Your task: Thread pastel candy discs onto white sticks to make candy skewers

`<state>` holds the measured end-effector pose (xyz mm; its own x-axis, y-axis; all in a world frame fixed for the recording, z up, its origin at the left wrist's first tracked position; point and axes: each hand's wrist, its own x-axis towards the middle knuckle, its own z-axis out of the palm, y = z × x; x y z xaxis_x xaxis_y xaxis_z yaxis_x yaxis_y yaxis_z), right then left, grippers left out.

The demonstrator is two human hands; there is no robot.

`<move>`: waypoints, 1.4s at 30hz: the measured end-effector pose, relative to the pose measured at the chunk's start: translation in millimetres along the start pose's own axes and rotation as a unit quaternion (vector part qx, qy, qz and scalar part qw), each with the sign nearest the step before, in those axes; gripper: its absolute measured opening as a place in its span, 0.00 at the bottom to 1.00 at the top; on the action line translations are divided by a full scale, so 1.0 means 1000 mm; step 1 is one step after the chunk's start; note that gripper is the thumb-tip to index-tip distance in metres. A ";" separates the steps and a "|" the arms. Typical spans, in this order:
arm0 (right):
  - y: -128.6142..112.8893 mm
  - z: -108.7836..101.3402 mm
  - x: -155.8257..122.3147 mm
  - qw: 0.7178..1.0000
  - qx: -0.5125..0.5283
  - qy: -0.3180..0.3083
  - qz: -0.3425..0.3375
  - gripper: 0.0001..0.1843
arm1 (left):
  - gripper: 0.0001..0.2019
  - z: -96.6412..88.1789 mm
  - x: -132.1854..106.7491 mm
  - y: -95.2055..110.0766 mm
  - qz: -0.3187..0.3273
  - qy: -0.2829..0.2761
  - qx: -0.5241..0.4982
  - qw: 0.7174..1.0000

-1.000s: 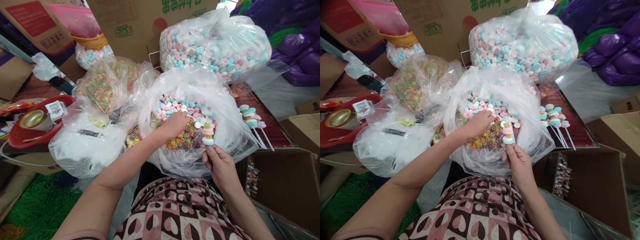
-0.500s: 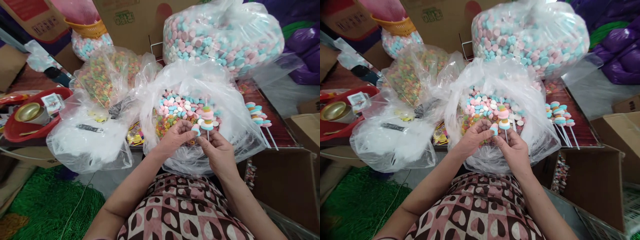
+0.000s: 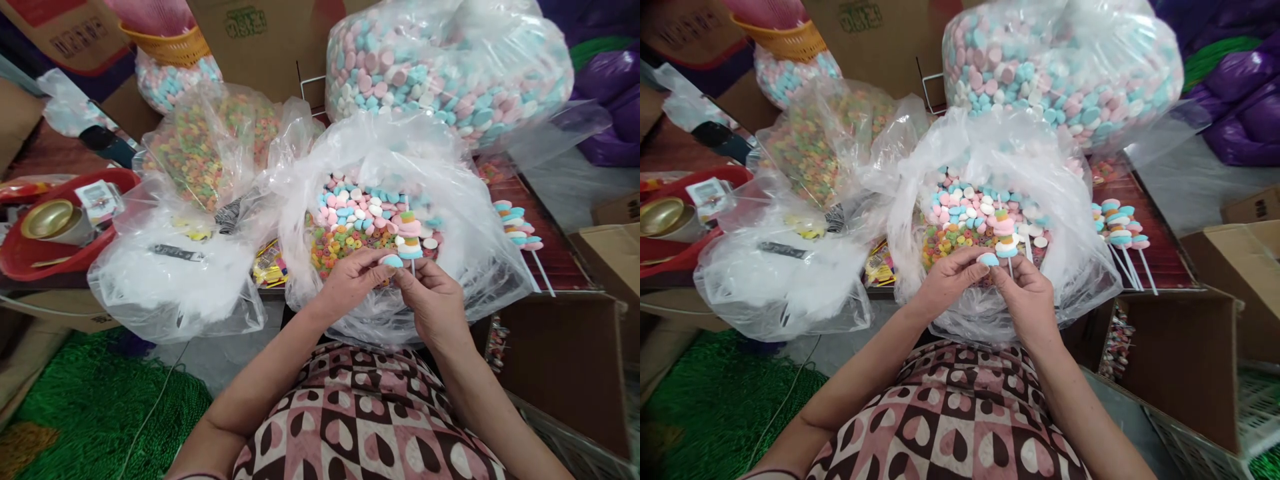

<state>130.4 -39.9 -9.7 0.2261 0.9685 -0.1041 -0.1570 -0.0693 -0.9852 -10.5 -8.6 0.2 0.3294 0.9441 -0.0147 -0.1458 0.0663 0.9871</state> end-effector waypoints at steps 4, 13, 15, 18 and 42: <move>-0.002 -0.003 -0.005 0.999 0.010 -0.020 0.023 0.11 | 0.16 0.001 0.003 0.000 -0.050 0.045 -0.038 0.997; -0.013 -0.033 -0.052 0.970 -0.162 -0.169 0.068 0.16 | 0.16 -0.007 0.010 -0.004 -0.060 0.143 -0.208 0.966; -0.012 -0.031 -0.054 0.964 -0.189 -0.172 0.077 0.17 | 0.17 -0.007 0.010 -0.004 -0.058 0.144 -0.225 0.962; -0.009 -0.028 -0.053 0.968 -0.197 -0.140 0.067 0.19 | 0.16 -0.006 0.010 -0.003 -0.045 0.143 -0.228 0.962; -0.019 -0.008 -0.059 0.977 -0.138 -0.095 0.133 0.22 | 0.14 -0.001 -0.002 -0.022 0.228 0.202 0.287 0.908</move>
<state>128.3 -97.4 14.3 0.0257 0.9323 -0.3607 0.0851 -0.3615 -0.9285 -8.7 -11.5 -21.8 -0.0291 0.8806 0.4729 0.3683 -0.4304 0.8241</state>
